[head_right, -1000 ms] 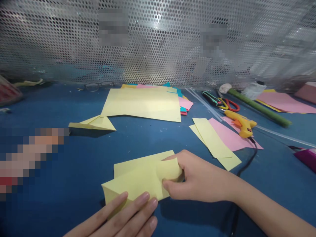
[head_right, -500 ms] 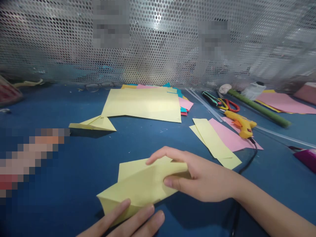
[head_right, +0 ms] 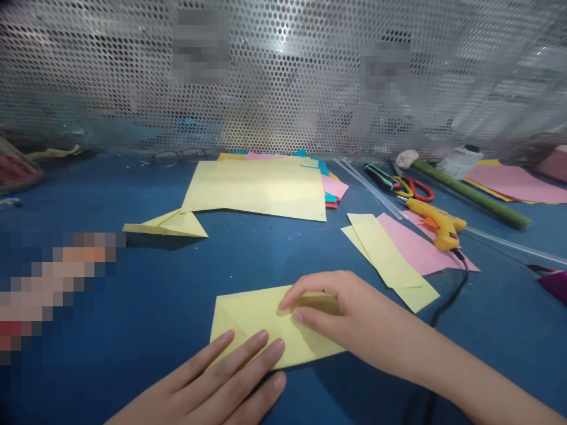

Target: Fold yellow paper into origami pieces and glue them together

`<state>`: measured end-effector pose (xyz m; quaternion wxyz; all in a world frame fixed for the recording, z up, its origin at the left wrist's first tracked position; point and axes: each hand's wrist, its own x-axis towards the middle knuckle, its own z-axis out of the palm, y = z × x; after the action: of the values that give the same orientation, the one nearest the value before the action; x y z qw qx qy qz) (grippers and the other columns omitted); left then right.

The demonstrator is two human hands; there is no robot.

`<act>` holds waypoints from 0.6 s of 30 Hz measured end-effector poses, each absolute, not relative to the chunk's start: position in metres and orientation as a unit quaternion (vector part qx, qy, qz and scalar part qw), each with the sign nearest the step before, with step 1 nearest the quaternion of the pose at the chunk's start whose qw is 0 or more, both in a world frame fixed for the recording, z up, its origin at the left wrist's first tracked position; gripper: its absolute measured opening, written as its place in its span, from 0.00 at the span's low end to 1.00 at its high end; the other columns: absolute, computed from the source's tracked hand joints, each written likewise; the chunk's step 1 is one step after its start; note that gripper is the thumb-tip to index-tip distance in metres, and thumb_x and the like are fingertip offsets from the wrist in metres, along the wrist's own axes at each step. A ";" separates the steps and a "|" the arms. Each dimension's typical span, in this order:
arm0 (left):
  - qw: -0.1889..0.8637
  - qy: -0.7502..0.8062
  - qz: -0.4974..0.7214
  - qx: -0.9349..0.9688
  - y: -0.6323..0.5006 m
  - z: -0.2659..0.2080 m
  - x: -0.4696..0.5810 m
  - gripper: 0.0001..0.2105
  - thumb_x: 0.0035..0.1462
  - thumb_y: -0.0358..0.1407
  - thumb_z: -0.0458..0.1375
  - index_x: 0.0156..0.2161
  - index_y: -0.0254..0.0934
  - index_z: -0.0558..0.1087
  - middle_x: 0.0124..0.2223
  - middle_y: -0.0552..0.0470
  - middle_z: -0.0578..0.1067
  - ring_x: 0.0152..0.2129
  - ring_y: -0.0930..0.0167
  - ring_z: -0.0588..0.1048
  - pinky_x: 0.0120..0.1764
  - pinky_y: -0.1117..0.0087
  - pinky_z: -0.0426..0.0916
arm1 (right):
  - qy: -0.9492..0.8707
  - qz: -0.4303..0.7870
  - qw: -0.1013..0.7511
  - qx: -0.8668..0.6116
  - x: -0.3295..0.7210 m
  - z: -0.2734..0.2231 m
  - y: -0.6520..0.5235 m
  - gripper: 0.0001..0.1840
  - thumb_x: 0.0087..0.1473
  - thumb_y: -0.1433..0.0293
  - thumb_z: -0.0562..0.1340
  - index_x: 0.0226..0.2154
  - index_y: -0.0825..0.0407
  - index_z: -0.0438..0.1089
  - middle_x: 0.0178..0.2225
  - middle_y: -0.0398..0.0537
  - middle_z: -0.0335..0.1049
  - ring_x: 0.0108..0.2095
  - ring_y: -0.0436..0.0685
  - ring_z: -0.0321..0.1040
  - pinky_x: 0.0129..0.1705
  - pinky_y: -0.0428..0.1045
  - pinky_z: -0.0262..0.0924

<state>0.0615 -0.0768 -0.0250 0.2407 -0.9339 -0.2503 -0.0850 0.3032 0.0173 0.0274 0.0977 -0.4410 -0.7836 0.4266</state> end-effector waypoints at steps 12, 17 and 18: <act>0.239 -0.273 -0.083 -0.928 -0.070 -0.032 0.061 0.21 0.75 0.31 0.38 0.66 0.39 0.63 0.66 0.56 0.69 0.62 0.70 0.65 0.56 0.70 0.65 | -0.826 0.345 0.172 -0.411 0.301 0.015 0.017 0.11 0.60 0.68 0.60 0.34 0.47 0.80 0.33 0.44 0.79 0.33 0.51 0.75 0.36 0.45 0.66; 0.212 -0.307 -0.108 -0.922 -0.071 -0.037 0.055 0.21 0.75 0.35 0.41 0.68 0.43 0.60 0.62 0.56 0.73 0.59 0.67 0.69 0.60 0.67 0.63 | -0.838 0.294 0.186 -0.421 0.302 0.010 0.013 0.12 0.64 0.69 0.58 0.36 0.46 0.79 0.33 0.44 0.76 0.32 0.50 0.73 0.34 0.44 0.65; 0.209 -0.313 -0.115 -0.919 -0.071 -0.037 0.054 0.21 0.75 0.36 0.43 0.69 0.44 0.59 0.62 0.54 0.73 0.60 0.66 0.69 0.61 0.66 0.62 | -0.837 0.287 0.184 -0.427 0.303 0.009 0.013 0.12 0.64 0.70 0.58 0.36 0.46 0.79 0.33 0.44 0.76 0.32 0.51 0.73 0.34 0.45 0.66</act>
<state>0.0542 -0.0706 -0.0374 0.2092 -0.9192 -0.3131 -0.1153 0.3026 0.0126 0.0091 0.1843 -0.4274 -0.8373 0.2870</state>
